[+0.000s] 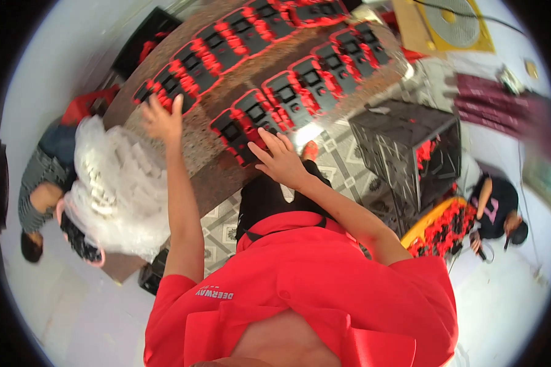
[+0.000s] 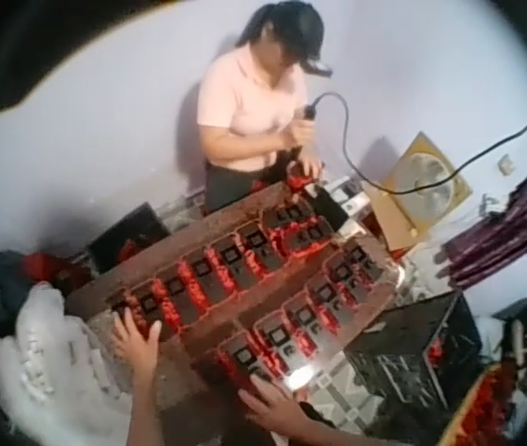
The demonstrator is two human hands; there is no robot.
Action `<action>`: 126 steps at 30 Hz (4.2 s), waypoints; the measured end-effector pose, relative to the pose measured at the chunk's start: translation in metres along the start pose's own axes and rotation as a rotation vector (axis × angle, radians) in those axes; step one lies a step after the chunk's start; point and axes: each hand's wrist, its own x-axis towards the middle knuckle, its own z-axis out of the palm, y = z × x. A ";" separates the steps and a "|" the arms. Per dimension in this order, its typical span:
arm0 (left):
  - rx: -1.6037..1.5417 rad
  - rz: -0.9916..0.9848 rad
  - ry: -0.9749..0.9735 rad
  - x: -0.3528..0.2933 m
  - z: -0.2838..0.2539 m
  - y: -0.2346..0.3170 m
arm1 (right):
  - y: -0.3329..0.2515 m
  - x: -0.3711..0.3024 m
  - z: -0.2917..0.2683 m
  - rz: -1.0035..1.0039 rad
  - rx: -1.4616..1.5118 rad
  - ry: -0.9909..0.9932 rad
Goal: The person assembles plastic casings by snapping black plastic inserts into red frames by hand and resting them on a wooden board. The person gathers the assembled casings and arranges them in rows on another table.
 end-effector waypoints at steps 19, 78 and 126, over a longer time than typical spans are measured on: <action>0.024 0.724 -0.133 -0.185 -0.036 0.180 | 0.181 0.001 -0.020 0.621 0.472 0.523; -0.002 1.926 -0.325 -0.242 -0.041 0.253 | -0.112 -0.479 0.189 2.098 0.610 0.983; 0.308 2.863 -1.160 -0.730 -0.198 0.309 | -0.263 -0.541 0.339 2.702 0.596 1.566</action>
